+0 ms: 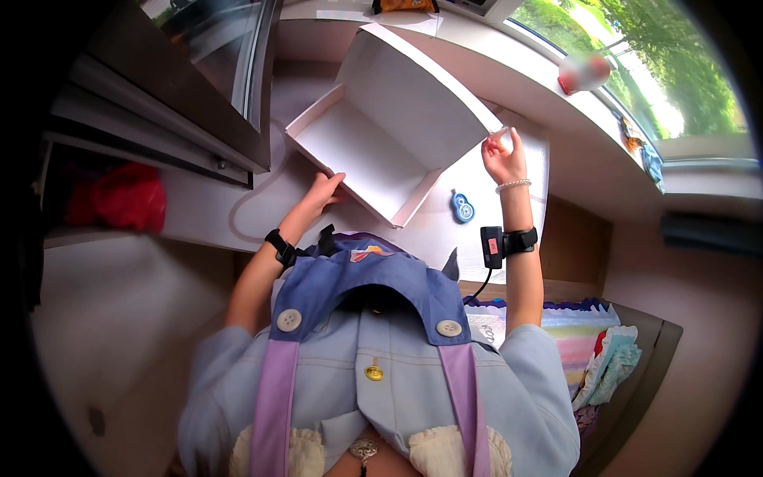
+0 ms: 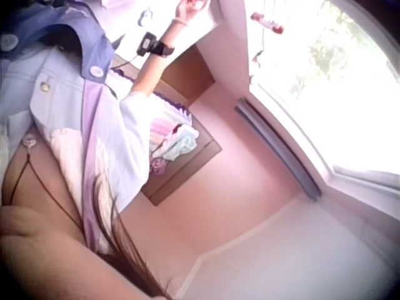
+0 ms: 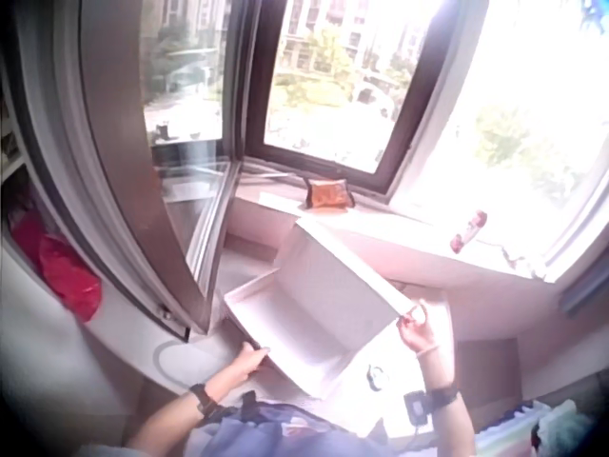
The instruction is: The person picks up a notebook and pen from a desk, places them into an open cupboard, handles several other items including a box, a bag, and a fan within the cupboard, and then examines a paper receipt.
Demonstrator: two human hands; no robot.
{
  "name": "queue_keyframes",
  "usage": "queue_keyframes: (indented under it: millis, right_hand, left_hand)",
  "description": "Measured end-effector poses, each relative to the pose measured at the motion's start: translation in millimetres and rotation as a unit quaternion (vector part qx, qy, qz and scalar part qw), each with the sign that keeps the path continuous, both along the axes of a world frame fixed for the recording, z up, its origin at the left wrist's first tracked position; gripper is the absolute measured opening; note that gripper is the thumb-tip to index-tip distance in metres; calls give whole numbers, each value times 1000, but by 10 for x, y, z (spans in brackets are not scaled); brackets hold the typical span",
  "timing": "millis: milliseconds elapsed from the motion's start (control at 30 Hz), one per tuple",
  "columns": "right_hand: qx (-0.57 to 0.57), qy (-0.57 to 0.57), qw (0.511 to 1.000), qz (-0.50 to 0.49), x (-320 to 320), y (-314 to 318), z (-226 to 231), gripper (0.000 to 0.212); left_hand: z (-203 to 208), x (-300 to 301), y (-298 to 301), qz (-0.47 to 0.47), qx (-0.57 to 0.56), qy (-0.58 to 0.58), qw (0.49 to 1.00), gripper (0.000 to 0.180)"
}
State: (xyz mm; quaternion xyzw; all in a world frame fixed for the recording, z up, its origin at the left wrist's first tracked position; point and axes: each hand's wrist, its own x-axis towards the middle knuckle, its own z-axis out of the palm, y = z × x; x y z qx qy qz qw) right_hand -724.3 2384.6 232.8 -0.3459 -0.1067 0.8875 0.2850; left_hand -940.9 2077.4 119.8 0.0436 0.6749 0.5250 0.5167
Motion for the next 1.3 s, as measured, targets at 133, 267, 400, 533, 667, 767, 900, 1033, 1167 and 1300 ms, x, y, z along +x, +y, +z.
queue_keyframes:
  millis: [133,267,400,533,667,767,900,1033,1167,1300]
  right_hand:
    - [179,-139,974,-15,31,-133,-305,72]
    - [287,-224,931,37,2,-551,-411,92]
    - [229,-341,910,53,274,-877,-718,67]
    - [256,-381,882,106,520,-1130,-931,52]
    - [377,-374,834,151,582,-1414,-912,42]
    - [534,-408,720,172,552,-1673,-800,46]
    - [637,-436,602,205,552,-1750,-719,48]
    - [639,-466,569,225,566,-1744,-603,48]
    - [583,-478,627,198,628,-1766,-610,53]
    - [480,-447,717,235,602,-1815,-502,54]
  left_hand:
    - [273,27,-130,-214,-40,-103,971,55]
    - [132,-137,-331,-112,56,44,991,36]
    - [139,-394,-486,125,1,117,985,23]
    - [-137,-464,-786,57,-66,75,993,22]
    - [-314,-511,-860,104,-76,309,942,31]
    - [-234,-536,-716,73,27,360,930,38]
    - [-2,-474,-539,-49,-5,475,878,44]
    - [104,-503,-511,-75,-28,456,887,42]
    - [112,-487,-548,-44,10,430,902,39]
    - [168,-484,-575,-26,11,425,905,38]
